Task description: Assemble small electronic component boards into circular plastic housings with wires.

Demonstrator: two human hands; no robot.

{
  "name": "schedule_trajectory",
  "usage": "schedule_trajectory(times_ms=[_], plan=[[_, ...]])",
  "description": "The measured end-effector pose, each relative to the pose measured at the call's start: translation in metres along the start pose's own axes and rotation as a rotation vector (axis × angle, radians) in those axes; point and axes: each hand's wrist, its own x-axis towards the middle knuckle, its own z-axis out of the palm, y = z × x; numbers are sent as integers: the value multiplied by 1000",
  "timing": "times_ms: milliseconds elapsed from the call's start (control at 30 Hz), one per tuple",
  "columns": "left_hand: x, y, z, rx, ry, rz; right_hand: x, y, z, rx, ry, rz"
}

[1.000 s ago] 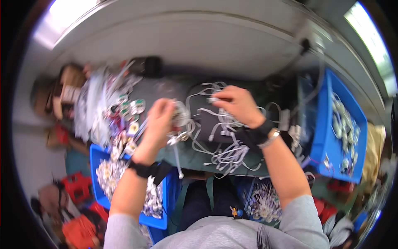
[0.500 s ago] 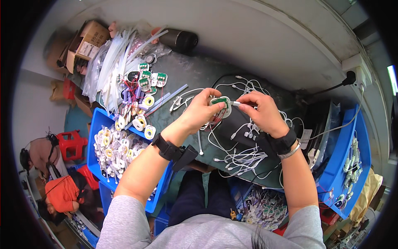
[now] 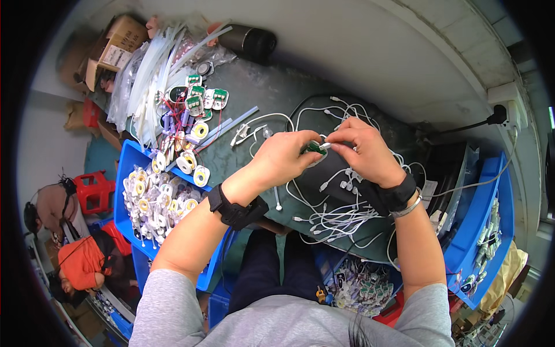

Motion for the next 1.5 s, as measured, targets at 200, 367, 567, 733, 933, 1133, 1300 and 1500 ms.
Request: schedule_trajectory(times_ms=[200,367,567,733,933,1133,1300,1500], plan=[[2,1,-4,56,-15,110,-1,-5,-4,-40,48,17],[4,1,-3,103,-35,133,-2,-1,-3,-23,56,3],[2,3,-1,179,-29,176,-2,0,-3,-44,33,-39],[4,5,1,197,-55,180,-5,-1,-7,-70,-3,-75],[2,3,0,253,-36,199,-4,-1,-2,-121,-22,-29],[2,7,-4,240,-93,192,-4,-3,-4,-130,-83,-49],[6,2,-7,232,-135,205,-1,-2,-1,-62,-86,-63],[5,-4,-7,80,-228,138,1,1,3,8,-172,20]])
